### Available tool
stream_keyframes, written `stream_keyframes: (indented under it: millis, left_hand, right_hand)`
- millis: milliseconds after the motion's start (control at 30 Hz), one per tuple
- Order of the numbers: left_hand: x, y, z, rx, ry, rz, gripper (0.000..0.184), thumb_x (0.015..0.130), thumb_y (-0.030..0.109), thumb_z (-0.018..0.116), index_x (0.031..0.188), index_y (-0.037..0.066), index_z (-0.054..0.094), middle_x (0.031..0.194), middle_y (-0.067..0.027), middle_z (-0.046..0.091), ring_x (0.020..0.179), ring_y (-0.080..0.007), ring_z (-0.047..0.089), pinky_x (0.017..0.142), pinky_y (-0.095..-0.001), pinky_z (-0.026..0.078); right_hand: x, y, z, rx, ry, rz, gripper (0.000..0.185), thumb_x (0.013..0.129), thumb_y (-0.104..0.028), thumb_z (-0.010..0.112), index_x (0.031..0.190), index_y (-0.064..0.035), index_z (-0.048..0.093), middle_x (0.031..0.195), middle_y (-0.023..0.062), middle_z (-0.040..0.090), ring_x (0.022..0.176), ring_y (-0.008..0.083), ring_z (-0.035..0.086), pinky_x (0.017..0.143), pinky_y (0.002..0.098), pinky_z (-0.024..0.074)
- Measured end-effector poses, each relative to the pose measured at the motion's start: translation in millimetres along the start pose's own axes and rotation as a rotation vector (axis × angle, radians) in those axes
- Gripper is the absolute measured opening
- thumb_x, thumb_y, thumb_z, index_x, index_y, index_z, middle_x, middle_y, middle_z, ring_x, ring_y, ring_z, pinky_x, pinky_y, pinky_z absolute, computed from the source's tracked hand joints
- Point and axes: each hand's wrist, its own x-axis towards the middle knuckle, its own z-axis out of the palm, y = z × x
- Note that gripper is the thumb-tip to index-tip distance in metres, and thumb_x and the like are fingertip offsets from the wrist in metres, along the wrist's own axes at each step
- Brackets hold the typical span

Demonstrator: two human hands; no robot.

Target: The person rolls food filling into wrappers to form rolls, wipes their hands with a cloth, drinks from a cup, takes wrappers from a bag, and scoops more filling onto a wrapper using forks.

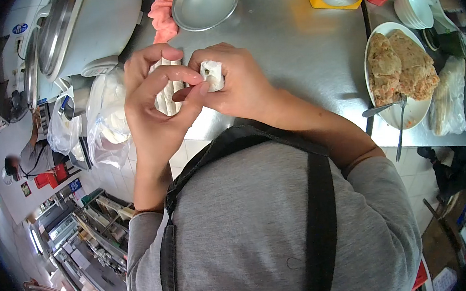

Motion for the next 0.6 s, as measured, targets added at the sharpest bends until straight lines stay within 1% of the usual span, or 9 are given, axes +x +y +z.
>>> stream_keyframes:
  millis: [33,133,200,233,300,433,500,533,600]
  left_hand:
    - [0.1,-0.2,1.3,0.005,0.028,0.053,0.020,0.068,0.006,0.083,0.086,0.012,0.076,0.110,-0.0055,0.062,0.102,-0.0269,0.051,0.085,-0.0373,0.044]
    - [0.3,2.4,-0.5,0.116,0.035,0.174,0.022,0.067,0.005,0.080,0.087,0.014,0.077,0.110,-0.0056,0.062,0.102,-0.0288,0.051,0.087,-0.0391,0.043]
    - [0.6,5.1,-4.8,0.162,0.005,0.196,0.023,0.067,0.005,0.079,0.088,0.014,0.077,0.111,-0.0059,0.062,0.102,-0.0296,0.051,0.087,-0.0402,0.042]
    - [1.2,6.1,-7.3,0.207,-0.024,0.217,0.023,0.067,0.005,0.079,0.088,0.014,0.078,0.112,-0.0063,0.062,0.102,-0.0303,0.051,0.088,-0.0412,0.042]
    - [3.8,7.5,-13.0,0.207,-0.067,0.183,0.022,0.068,0.006,0.081,0.088,0.013,0.078,0.111,-0.0071,0.061,0.106,-0.0287,0.051,0.091,-0.0392,0.042]
    - [4.5,4.9,-13.6,0.092,-0.075,0.033,0.021,0.067,0.008,0.086,0.086,0.009,0.076,0.110,-0.0078,0.060,0.109,-0.0257,0.051,0.095,-0.0379,0.043]
    - [7.2,1.1,-10.8,0.054,-0.024,0.025,0.023,0.065,0.007,0.086,0.085,0.011,0.074,0.109,-0.0080,0.060,0.106,-0.0282,0.051,0.092,-0.0395,0.043]
    - [8.3,-0.2,-9.8,0.017,0.026,0.017,0.025,0.064,0.006,0.086,0.083,0.012,0.071,0.108,-0.0082,0.059,0.103,-0.0307,0.051,0.088,-0.0412,0.043]
    - [11.3,-0.7,-11.7,0.058,0.013,0.022,0.026,0.064,0.007,0.087,0.084,0.012,0.071,0.109,-0.0085,0.059,0.104,-0.0304,0.051,0.089,-0.0411,0.043]
  right_hand:
    - [0.6,-3.6,0.6,-0.001,0.001,0.000,0.027,0.071,-0.013,0.084,0.089,-0.0068,0.065,0.082,0.0087,0.070,0.078,0.0313,0.066,0.079,0.0402,0.0507]
    - [2.1,-8.2,-0.3,-0.056,0.010,-0.028,0.024,0.072,-0.011,0.083,0.086,-0.0072,0.063,0.080,0.0073,0.069,0.076,0.0296,0.064,0.077,0.0387,0.0498]
    - [1.7,-7.0,-2.7,-0.077,-0.070,-0.076,0.022,0.074,0.003,0.077,0.087,-0.0015,0.061,0.087,0.0058,0.063,0.079,0.0165,0.060,0.071,0.0317,0.0494]
    - [2.9,-5.1,-2.7,-0.077,-0.071,-0.075,0.022,0.074,0.003,0.077,0.087,-0.0015,0.061,0.087,0.0058,0.063,0.079,0.0165,0.060,0.071,0.0317,0.0494]
    - [6.2,-1.2,-1.5,-0.133,-0.038,-0.189,0.024,0.075,-0.013,0.082,0.083,-0.0075,0.061,0.076,0.0066,0.064,0.073,0.0299,0.062,0.073,0.0381,0.0485]
    - [6.7,-7.2,2.5,-0.140,-0.019,-0.219,0.024,0.075,-0.011,0.081,0.088,-0.0077,0.062,0.075,0.0053,0.063,0.074,0.0272,0.063,0.072,0.0367,0.0493]
    - [5.5,-14.4,3.1,-0.045,-0.029,-0.031,0.038,0.073,-0.008,0.083,0.105,-0.0073,0.061,0.088,0.0066,0.067,0.081,0.0248,0.066,0.075,0.0356,0.0520]
    - [6.3,-14.5,4.8,-0.046,-0.030,-0.031,0.038,0.073,-0.008,0.083,0.105,-0.0073,0.061,0.088,0.0066,0.067,0.081,0.0248,0.066,0.075,0.0356,0.0520]
    - [9.2,-14.5,9.2,0.039,0.048,-0.153,0.057,0.072,-0.005,0.083,0.121,-0.0067,0.055,0.106,0.0097,0.067,0.090,0.0243,0.068,0.079,0.0352,0.0542]
